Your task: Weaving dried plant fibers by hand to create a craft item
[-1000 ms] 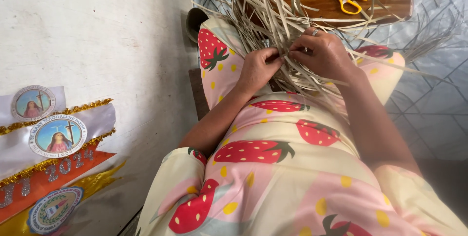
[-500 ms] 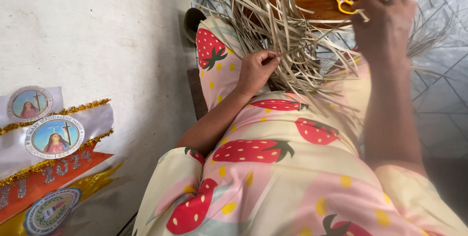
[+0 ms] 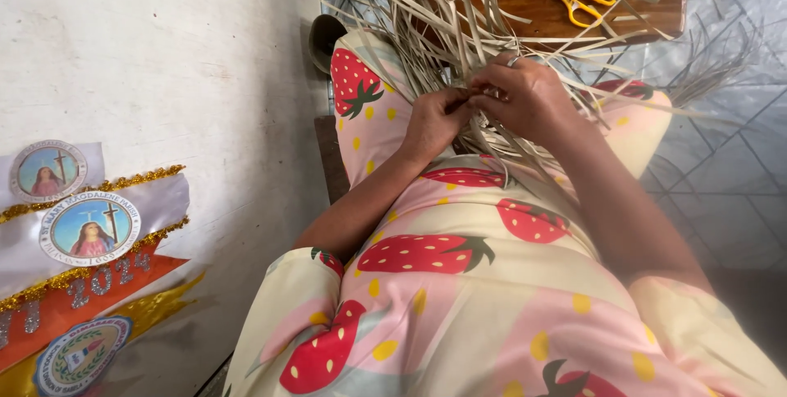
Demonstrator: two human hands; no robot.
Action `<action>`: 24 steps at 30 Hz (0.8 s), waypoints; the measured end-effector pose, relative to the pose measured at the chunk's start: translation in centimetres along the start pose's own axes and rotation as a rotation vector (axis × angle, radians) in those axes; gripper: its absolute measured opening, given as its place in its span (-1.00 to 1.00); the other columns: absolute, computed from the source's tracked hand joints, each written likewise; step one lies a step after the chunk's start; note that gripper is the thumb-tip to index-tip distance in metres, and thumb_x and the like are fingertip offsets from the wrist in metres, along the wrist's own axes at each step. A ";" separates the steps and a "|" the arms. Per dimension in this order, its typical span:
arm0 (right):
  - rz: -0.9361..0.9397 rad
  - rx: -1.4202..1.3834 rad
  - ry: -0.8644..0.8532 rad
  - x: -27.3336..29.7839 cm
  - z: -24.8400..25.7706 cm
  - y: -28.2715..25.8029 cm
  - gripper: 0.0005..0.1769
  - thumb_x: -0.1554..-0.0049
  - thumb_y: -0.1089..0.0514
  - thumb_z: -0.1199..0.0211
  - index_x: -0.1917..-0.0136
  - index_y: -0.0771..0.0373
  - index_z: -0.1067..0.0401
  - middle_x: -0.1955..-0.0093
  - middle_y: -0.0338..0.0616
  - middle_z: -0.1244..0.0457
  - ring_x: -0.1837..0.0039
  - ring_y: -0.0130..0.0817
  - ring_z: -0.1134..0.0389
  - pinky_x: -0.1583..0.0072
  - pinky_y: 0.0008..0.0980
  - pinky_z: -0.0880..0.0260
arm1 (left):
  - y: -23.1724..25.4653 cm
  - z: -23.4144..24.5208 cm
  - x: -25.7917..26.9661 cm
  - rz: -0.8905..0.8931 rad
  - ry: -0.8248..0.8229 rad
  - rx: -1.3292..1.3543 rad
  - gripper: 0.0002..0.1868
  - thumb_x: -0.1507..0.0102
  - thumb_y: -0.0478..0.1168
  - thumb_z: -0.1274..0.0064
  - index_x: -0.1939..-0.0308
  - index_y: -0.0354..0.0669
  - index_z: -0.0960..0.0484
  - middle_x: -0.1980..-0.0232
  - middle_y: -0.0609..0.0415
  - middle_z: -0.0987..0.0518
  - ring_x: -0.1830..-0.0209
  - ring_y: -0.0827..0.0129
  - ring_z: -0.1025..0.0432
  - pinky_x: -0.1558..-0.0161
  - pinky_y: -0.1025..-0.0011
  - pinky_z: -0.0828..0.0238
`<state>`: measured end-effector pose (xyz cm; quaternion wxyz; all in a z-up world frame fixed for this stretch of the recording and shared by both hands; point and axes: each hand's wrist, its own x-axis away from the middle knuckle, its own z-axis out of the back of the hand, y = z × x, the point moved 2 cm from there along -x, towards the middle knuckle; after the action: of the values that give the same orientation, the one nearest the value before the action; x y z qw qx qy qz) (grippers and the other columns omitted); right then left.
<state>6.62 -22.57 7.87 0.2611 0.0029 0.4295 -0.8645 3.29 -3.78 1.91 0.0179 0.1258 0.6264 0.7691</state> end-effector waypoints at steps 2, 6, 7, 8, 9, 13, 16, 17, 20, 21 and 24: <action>0.008 0.024 0.019 0.0 -0.5 0.3 -0.84 -0.13 0.20 -0.56 0.03 0.12 -0.61 0.06 -0.06 -0.41 0.03 0.04 -0.47 0.01 -0.03 -0.47 | -1.3 -0.3 0.0 0.024 -0.013 -0.034 -0.76 -0.35 -0.29 -0.13 -0.04 -0.37 -0.71 0.23 -0.34 -0.70 0.21 -0.25 -0.64 0.23 -0.09 -0.61; 0.004 -0.031 0.002 1.3 1.2 -1.0 -0.83 -0.13 0.24 -0.56 0.01 0.14 -0.63 0.04 0.03 -0.44 0.01 0.09 -0.47 -0.01 -0.01 -0.48 | 0.2 0.1 -0.1 0.019 -0.012 0.055 -0.78 -0.39 -0.31 -0.11 -0.08 -0.30 -0.72 0.19 -0.30 -0.71 0.15 -0.16 -0.66 0.19 0.01 -0.61; 0.001 -0.012 -0.033 1.8 1.1 -1.0 -0.85 -0.14 0.23 -0.53 0.01 0.15 -0.62 0.06 0.02 -0.45 0.02 0.07 -0.48 0.00 -0.01 -0.48 | 0.4 0.1 -0.1 0.027 -0.009 0.074 -0.78 -0.36 -0.31 -0.13 -0.06 -0.25 -0.74 0.19 -0.27 -0.73 0.14 -0.09 -0.66 0.17 0.04 -0.62; -0.004 0.008 -0.065 2.5 1.1 -1.0 -0.86 -0.14 0.22 -0.50 0.01 0.16 -0.61 0.08 0.00 -0.46 0.03 0.06 -0.49 0.01 0.00 -0.48 | 0.7 0.1 -0.2 0.033 -0.010 0.093 -0.78 -0.33 -0.31 -0.15 -0.04 -0.21 -0.76 0.18 -0.24 -0.74 0.12 -0.02 -0.66 0.16 0.07 -0.62; -0.004 0.008 -0.065 2.5 0.8 -1.3 -0.86 -0.14 0.22 -0.50 0.01 0.16 -0.61 0.08 0.00 -0.46 0.03 0.06 -0.49 0.01 0.00 -0.48 | 0.3 0.3 -0.3 0.034 -0.010 0.093 -0.78 -0.33 -0.31 -0.15 -0.04 -0.21 -0.76 0.18 -0.24 -0.74 0.12 -0.02 -0.66 0.16 0.07 -0.62; 0.039 0.127 -0.042 3.2 -0.1 -1.4 -0.85 -0.10 0.20 -0.52 0.05 0.05 -0.61 -0.08 -0.16 -0.47 0.00 -0.02 -0.44 0.00 -0.07 -0.44 | -0.7 0.6 -0.6 0.044 -0.015 0.133 -0.76 -0.36 -0.30 -0.12 -0.08 -0.20 -0.76 0.15 -0.23 -0.74 0.10 0.07 -0.65 0.12 0.12 -0.61; 0.043 0.119 -0.042 3.2 -0.2 -1.2 -0.78 -0.07 0.26 -0.50 0.01 0.05 -0.61 -0.17 -0.20 -0.46 -0.07 -0.01 -0.43 -0.04 -0.05 -0.43 | -0.5 0.6 -0.5 0.036 -0.009 0.140 -0.76 -0.42 -0.27 -0.09 -0.12 -0.21 -0.74 0.13 -0.25 -0.73 0.09 0.11 -0.65 0.10 0.14 -0.62; 0.034 0.094 -0.044 3.1 -0.2 -1.2 -0.74 -0.06 0.31 -0.49 -0.03 0.09 -0.62 -0.18 -0.17 -0.46 -0.09 0.03 -0.43 -0.06 -0.02 -0.43 | -0.5 0.6 -0.5 0.048 0.015 0.104 -0.76 -0.40 -0.28 -0.11 -0.11 -0.20 -0.75 0.15 -0.23 -0.74 0.13 0.16 -0.66 0.10 0.18 -0.64; -0.002 0.073 -0.042 2.6 0.0 -0.8 -0.59 -0.02 0.37 -0.51 -0.15 0.21 -0.57 -0.20 0.02 -0.39 -0.15 0.16 -0.42 -0.08 0.08 -0.45 | 1.1 0.5 -0.2 0.000 0.004 0.096 -0.78 -0.44 -0.28 -0.10 -0.12 -0.22 -0.73 0.12 -0.27 -0.72 0.08 -0.02 -0.66 0.08 0.08 -0.66; -0.002 0.073 -0.042 3.0 -0.6 0.1 -0.59 -0.02 0.37 -0.51 -0.15 0.21 -0.57 -0.20 0.02 -0.39 -0.15 0.16 -0.42 -0.08 0.08 -0.45 | 1.1 0.4 -0.2 0.000 0.004 0.096 -0.78 -0.44 -0.28 -0.10 -0.12 -0.22 -0.73 0.12 -0.27 -0.72 0.08 -0.02 -0.66 0.08 0.08 -0.66; -0.018 0.066 -0.052 3.6 -1.7 1.9 -0.52 0.00 0.36 -0.51 -0.19 0.18 -0.52 -0.19 0.01 -0.34 -0.15 0.20 -0.42 -0.09 0.11 -0.46 | 0.9 0.2 -0.2 -0.003 -0.006 0.123 -0.79 -0.44 -0.30 -0.08 -0.11 -0.22 -0.73 0.15 -0.26 -0.72 0.15 0.14 -0.65 0.15 0.12 -0.63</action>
<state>3.99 -23.84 4.51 0.2642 -0.0148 0.3940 -0.8802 3.62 -3.81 2.75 0.0130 0.1279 0.6728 0.7286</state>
